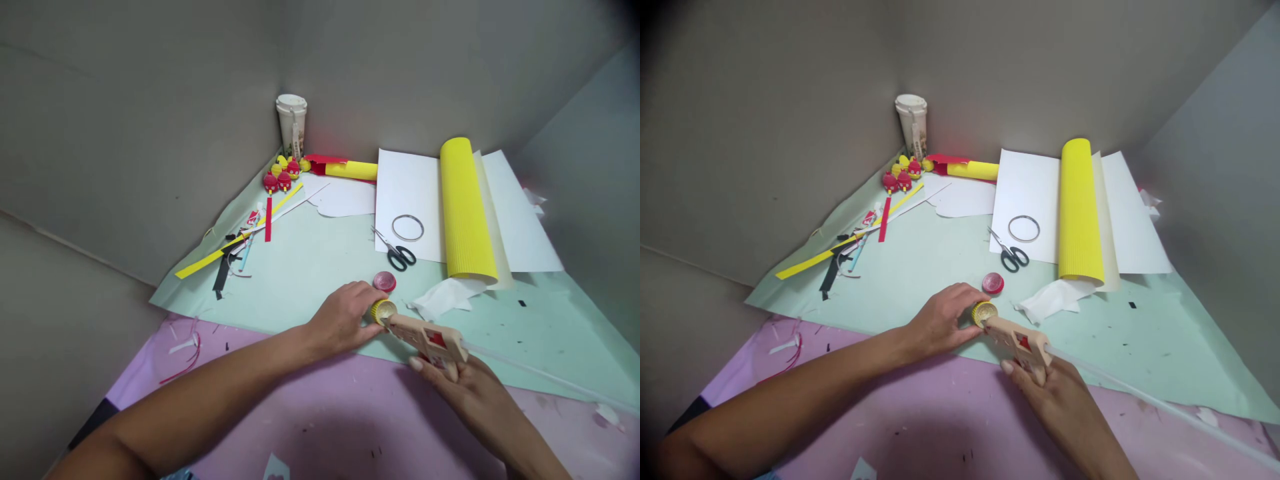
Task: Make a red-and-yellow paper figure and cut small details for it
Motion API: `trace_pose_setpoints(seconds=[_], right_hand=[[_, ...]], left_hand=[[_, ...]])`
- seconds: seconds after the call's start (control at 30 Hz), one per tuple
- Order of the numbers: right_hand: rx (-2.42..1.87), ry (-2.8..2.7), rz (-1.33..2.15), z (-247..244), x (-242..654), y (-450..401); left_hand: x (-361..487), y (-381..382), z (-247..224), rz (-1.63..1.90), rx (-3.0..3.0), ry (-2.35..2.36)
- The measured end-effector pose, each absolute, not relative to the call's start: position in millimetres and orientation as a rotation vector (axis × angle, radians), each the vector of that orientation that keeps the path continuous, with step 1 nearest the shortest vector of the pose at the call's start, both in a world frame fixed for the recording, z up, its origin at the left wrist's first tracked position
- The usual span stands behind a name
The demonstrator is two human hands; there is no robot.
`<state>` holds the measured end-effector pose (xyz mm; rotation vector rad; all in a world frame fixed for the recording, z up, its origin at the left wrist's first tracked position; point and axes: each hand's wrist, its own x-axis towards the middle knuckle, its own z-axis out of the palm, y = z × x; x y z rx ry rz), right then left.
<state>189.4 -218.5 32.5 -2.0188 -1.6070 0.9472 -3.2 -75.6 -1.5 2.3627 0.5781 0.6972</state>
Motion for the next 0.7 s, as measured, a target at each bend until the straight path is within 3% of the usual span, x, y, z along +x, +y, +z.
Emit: trace_pose_setpoints(seconds=[0.4,0.7], right_hand=[[-2.02,-1.526,0.994,38.0,181.8,-220.6],[-2.02,-1.341,0.826,41.7,169.3,-220.2]], left_hand=[[-2.8,-78.5,2.2,0.733,2.307,0.558],[-3.0,-80.8,5.1,0.662,2.214,0.511]])
